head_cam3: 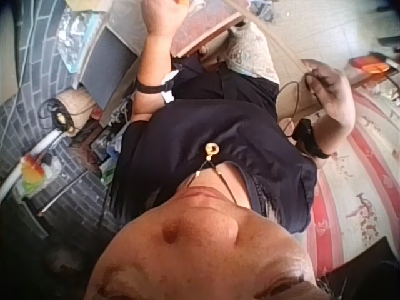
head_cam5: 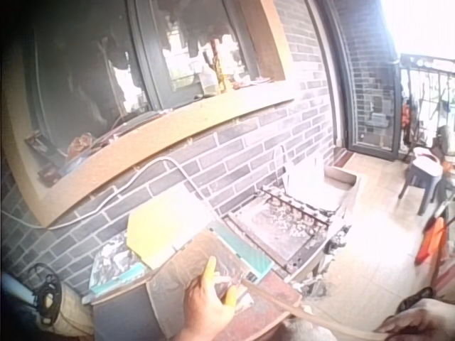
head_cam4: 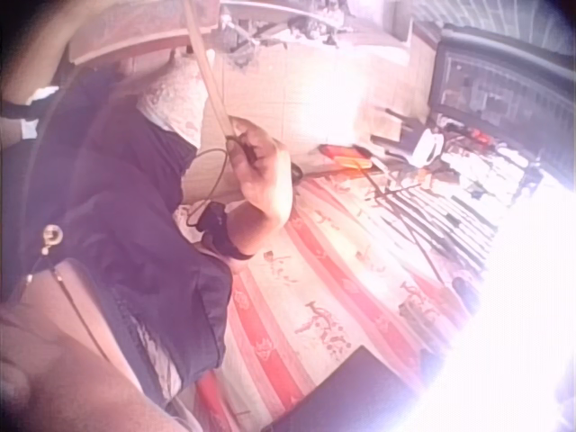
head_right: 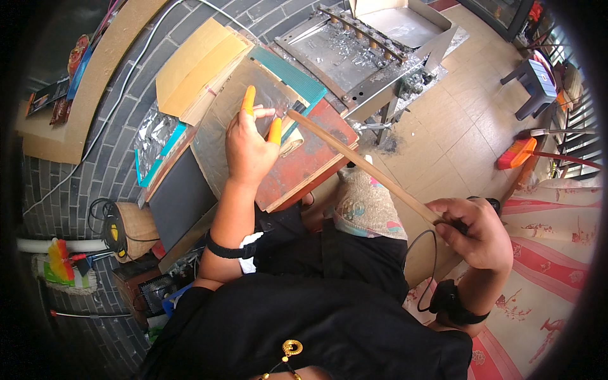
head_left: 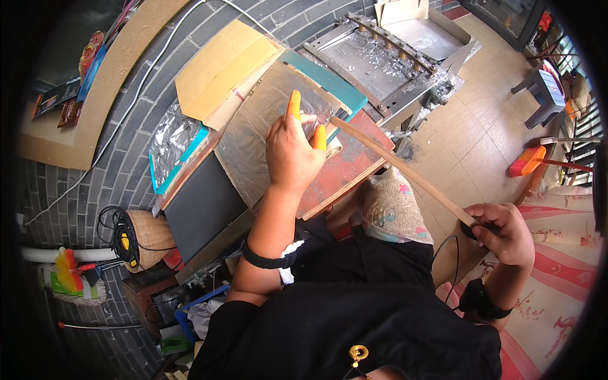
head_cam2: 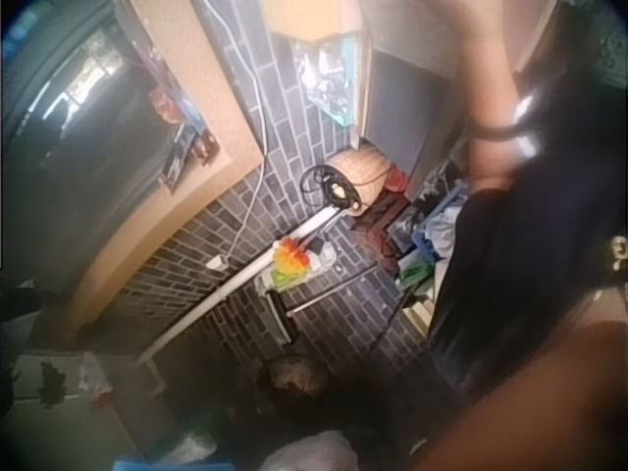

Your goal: The person applies aluminum foil to flat rectangular boards using a yellow plastic scraper. They smooth the foil over the surface, press down the edges, and trim the excess material with a knife. The person repeats this process on multiple boards, stacking the finished ones.

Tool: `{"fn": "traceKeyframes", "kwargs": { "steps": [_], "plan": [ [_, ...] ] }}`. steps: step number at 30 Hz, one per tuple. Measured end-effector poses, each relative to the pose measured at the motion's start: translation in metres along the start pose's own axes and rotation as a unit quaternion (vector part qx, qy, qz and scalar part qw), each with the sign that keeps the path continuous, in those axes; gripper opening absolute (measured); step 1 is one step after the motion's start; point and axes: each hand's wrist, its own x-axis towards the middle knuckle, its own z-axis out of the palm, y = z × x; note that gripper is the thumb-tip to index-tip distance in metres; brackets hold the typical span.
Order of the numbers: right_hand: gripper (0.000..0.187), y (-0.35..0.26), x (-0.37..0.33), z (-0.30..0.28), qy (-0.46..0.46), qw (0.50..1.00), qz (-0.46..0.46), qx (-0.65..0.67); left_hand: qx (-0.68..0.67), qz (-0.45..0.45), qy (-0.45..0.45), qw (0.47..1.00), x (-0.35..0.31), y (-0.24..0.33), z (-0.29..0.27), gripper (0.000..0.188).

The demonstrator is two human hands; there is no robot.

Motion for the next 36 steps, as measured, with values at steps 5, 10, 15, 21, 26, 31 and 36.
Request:
{"fn": "traceKeyframes", "kwargs": {
  "steps": [5, 10, 15, 21, 26, 31, 36],
  "plan": [
    [0.026, 0.0006, 0.0000, 0.0000, -0.001, 1.000, 0.003, 0.004, 0.003, 0.004, 0.006, 1.000, 0.0000, -0.0001, 0.0001, 0.069],
    [0.026, -0.0014, 0.0012, -0.0011, -0.008, 1.000, 0.000, -0.002, 0.001, -0.002, -0.001, 1.000, 0.0028, 0.0040, -0.0018, 0.070],
    [0.026, -0.0028, 0.0021, -0.0012, -0.008, 1.000, -0.006, -0.003, -0.012, -0.004, 0.002, 1.000, 0.0039, 0.0054, -0.0004, 0.069],
    [0.027, -0.0033, 0.0027, -0.0016, -0.012, 1.000, -0.005, -0.005, -0.009, -0.008, 0.002, 1.000, 0.0041, 0.0026, 0.0008, 0.069],
    [0.022, -0.0013, 0.0022, -0.0015, -0.005, 1.000, -0.014, -0.023, -0.003, -0.004, 0.008, 1.000, 0.0040, 0.0001, 0.0018, 0.067],
    [0.027, -0.0033, 0.0014, -0.0028, -0.013, 1.000, -0.012, -0.013, -0.001, -0.010, 0.002, 1.000, 0.0040, 0.0019, 0.0017, 0.067],
    [0.027, -0.0030, 0.0014, -0.0029, -0.014, 1.000, -0.008, -0.013, 0.001, -0.004, 0.006, 1.000, 0.0040, 0.0012, 0.0019, 0.067]
  ]
}}
